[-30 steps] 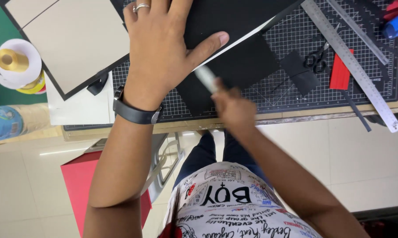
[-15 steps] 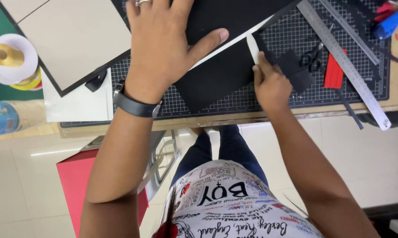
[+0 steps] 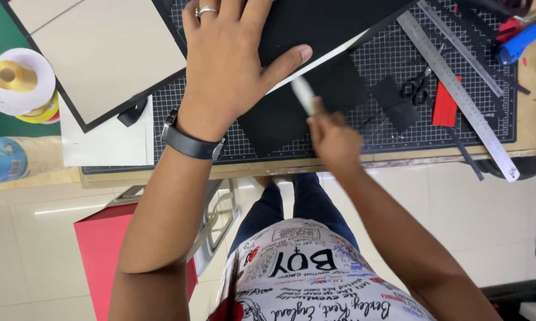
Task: Assembling a handmade box using cardstock, glue, and various crafting tools.
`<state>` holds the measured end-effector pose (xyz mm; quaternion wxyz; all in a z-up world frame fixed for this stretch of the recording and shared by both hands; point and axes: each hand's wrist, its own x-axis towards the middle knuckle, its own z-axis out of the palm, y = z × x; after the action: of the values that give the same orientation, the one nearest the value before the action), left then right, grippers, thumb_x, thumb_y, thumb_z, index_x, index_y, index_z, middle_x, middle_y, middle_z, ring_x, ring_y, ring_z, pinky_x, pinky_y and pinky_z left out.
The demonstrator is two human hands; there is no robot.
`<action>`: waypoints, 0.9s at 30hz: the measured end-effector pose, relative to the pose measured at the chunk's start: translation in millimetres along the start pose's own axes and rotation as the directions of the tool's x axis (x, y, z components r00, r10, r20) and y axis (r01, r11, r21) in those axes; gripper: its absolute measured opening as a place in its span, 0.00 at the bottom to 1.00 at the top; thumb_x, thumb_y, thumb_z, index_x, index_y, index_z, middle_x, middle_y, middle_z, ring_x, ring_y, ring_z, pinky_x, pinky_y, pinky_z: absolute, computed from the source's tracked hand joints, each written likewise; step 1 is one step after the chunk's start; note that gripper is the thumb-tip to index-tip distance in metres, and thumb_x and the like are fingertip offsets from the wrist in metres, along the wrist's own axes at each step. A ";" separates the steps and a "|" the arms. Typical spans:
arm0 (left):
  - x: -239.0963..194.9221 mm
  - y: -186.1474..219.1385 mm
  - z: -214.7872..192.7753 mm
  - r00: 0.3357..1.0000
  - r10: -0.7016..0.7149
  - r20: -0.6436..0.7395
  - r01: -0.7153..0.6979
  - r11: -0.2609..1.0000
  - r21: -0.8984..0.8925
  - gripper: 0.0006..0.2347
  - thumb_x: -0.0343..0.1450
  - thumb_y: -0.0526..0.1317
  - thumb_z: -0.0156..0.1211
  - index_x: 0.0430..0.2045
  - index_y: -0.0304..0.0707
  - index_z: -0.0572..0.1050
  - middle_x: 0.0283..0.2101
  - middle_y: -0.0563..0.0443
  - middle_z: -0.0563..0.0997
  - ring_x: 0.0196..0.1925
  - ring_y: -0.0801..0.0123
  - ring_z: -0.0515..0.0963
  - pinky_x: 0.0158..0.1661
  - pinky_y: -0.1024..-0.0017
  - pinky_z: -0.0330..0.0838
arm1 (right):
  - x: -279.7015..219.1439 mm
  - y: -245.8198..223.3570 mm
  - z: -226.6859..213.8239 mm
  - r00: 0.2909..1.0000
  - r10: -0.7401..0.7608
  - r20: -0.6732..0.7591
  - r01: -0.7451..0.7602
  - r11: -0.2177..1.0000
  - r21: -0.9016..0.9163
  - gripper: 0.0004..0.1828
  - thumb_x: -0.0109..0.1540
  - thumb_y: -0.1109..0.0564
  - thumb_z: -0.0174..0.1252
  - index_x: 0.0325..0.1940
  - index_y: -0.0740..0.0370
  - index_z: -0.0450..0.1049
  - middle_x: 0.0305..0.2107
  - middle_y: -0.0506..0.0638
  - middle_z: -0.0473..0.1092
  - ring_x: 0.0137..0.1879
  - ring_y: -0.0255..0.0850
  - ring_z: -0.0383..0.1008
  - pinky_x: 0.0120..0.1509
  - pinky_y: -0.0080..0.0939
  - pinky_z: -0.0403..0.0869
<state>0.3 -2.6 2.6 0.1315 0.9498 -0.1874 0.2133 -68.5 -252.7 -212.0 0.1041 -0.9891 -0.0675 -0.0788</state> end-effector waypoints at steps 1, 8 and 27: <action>-1.4 -0.1 2.4 1.000 -0.002 -0.006 0.002 1.000 0.003 0.29 0.77 0.65 0.65 0.63 0.47 0.67 0.58 0.43 0.76 0.54 0.39 0.76 0.53 0.42 0.64 | -11.2 -19.9 -2.8 0.995 -0.096 -0.002 0.096 0.992 0.083 0.24 0.73 0.41 0.49 0.73 0.40 0.67 0.33 0.49 0.71 0.22 0.49 0.72 0.22 0.53 0.70; 0.2 0.7 -1.0 1.000 0.016 -0.013 -0.016 1.000 0.005 0.29 0.77 0.66 0.62 0.61 0.46 0.68 0.57 0.42 0.75 0.55 0.40 0.74 0.53 0.45 0.62 | 28.9 41.9 -4.6 0.990 0.142 0.007 -0.142 0.988 0.061 0.23 0.72 0.42 0.51 0.71 0.43 0.71 0.39 0.58 0.76 0.33 0.63 0.77 0.33 0.67 0.73; 1.0 2.7 1.6 1.000 0.008 -0.014 -0.008 1.000 -0.012 0.27 0.76 0.65 0.62 0.58 0.44 0.69 0.56 0.39 0.73 0.54 0.38 0.73 0.53 0.42 0.63 | -6.7 0.1 22.3 0.999 0.026 -0.032 -0.029 0.992 -0.123 0.26 0.74 0.38 0.44 0.77 0.37 0.62 0.28 0.51 0.70 0.21 0.45 0.71 0.23 0.47 0.69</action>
<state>0.6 -5.9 2.0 0.1380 0.9466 -0.1917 0.2195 -71.9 -248.8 -234.7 0.0447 -0.9932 -0.0472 -0.0963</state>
